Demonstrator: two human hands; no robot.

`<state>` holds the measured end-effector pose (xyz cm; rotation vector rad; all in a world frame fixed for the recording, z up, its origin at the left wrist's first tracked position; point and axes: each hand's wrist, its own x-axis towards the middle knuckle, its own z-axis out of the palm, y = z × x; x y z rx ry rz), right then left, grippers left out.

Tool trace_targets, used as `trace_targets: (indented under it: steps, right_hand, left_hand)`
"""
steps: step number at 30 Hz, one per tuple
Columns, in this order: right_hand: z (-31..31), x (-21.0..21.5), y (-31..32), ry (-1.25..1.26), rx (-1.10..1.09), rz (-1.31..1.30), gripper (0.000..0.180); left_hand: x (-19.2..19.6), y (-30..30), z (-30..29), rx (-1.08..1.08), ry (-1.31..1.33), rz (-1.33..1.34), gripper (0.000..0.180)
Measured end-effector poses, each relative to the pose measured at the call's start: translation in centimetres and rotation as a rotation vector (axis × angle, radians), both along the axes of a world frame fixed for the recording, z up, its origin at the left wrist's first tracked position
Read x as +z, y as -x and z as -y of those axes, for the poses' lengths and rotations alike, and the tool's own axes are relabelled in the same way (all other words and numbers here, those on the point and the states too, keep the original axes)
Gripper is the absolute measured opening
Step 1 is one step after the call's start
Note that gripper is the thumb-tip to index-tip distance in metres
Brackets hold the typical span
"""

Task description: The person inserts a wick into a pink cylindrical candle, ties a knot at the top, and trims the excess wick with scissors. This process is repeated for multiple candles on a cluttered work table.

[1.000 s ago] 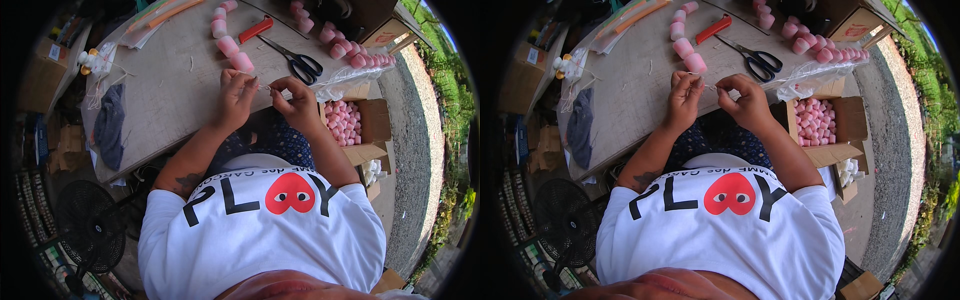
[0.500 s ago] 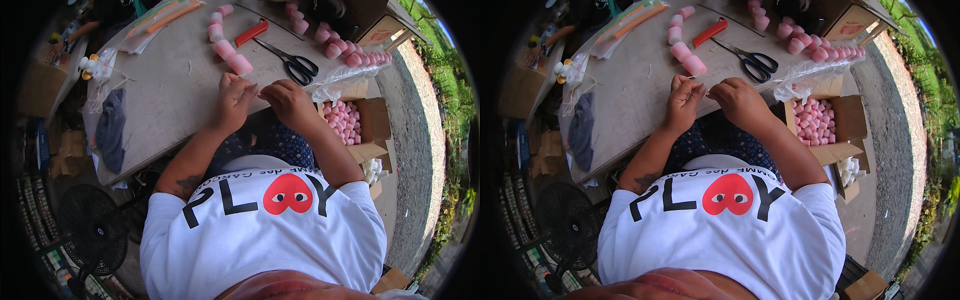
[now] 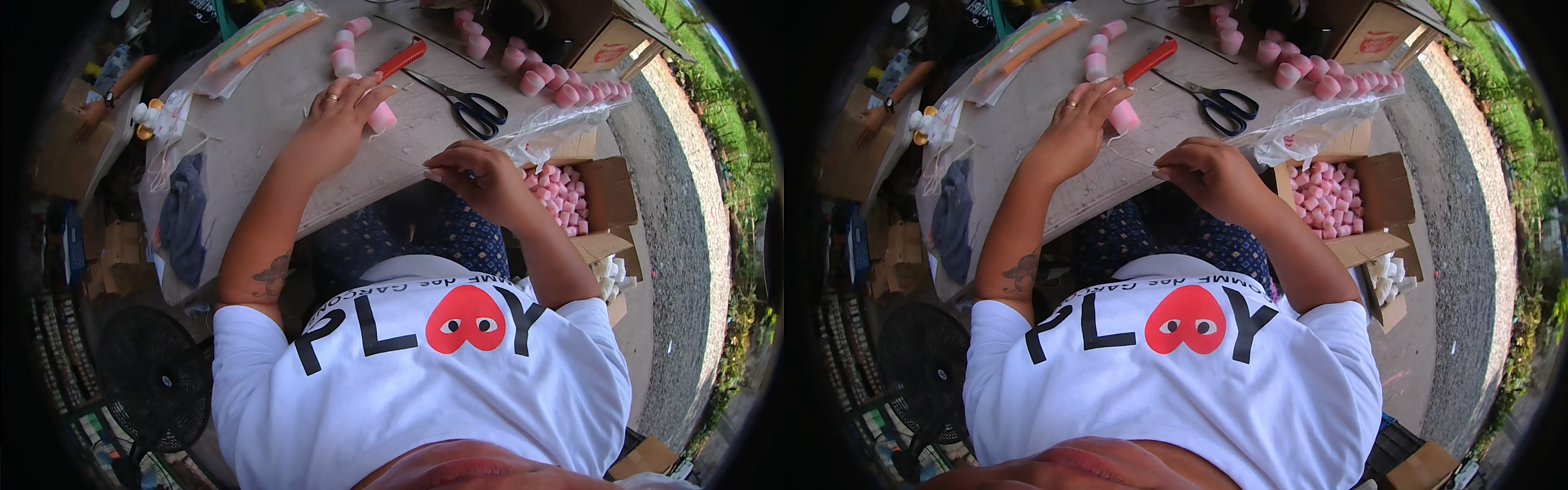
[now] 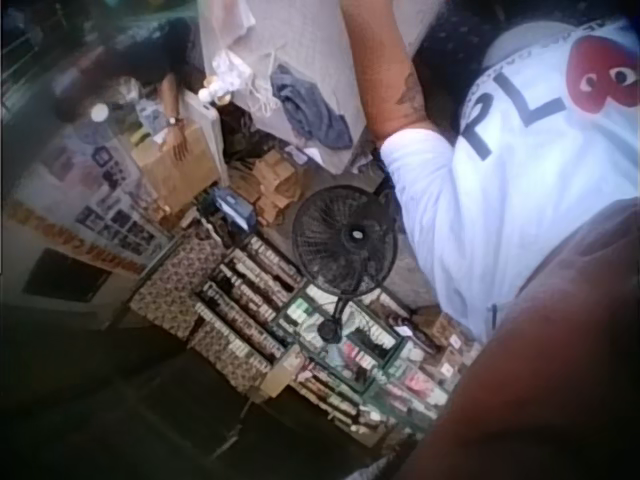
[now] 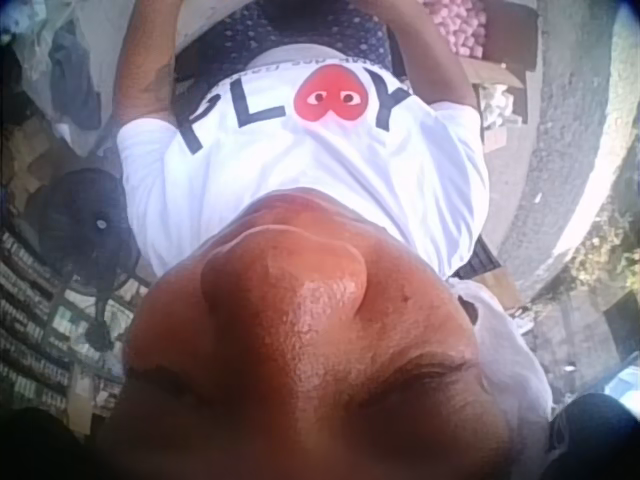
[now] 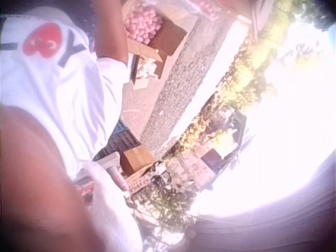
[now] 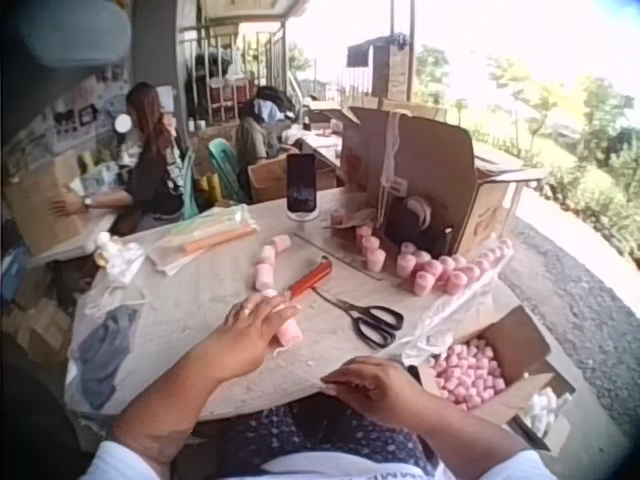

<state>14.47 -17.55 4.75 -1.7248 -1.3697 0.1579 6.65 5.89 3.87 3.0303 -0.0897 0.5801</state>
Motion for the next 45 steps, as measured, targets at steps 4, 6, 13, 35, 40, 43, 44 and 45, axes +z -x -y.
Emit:
trace_targets:
  steps: [4,6,13,35,40,43,44,45]
  right_hand:
    - [-0.4,0.6,-0.6,-0.093,-0.039,0.012,0.017]
    - [-0.4,0.2,-2.7,-0.053,-0.294,0.143,0.02]
    - [-1.0,-4.0,-8.2,0.36,-0.554,0.384,0.029]
    - [0.6,1.8,-5.3,-0.151,-0.057,-0.754,0.028]
    - [3.8,8.5,1.0,-0.889,0.169,-0.43,0.04]
    - [1.9,7.3,2.7,-1.043,0.19,-0.249,0.043]
    - [0.9,6.1,3.0,-0.904,0.156,-0.257,0.039]
    - [0.0,5.1,3.2,-0.761,0.119,-0.264,0.035]
  left_hand:
    - [-1.4,-2.2,-0.2,-0.118,-0.179,-0.081,0.047]
    - [-0.4,-1.8,-0.3,-0.072,-0.084,-0.162,0.048]
    - [4.8,4.8,-0.8,-0.098,0.764,0.182,0.047]
    - [-0.3,2.8,3.2,-0.296,1.015,0.425,0.053]
    - [-0.2,2.0,4.5,-0.183,0.976,0.285,0.05]
    - [-0.2,1.6,5.1,-0.164,0.937,0.27,0.05]
    - [-0.1,1.5,5.5,-0.172,0.906,0.28,0.05]
    - [0.0,1.5,5.7,-0.182,0.881,0.29,0.05]
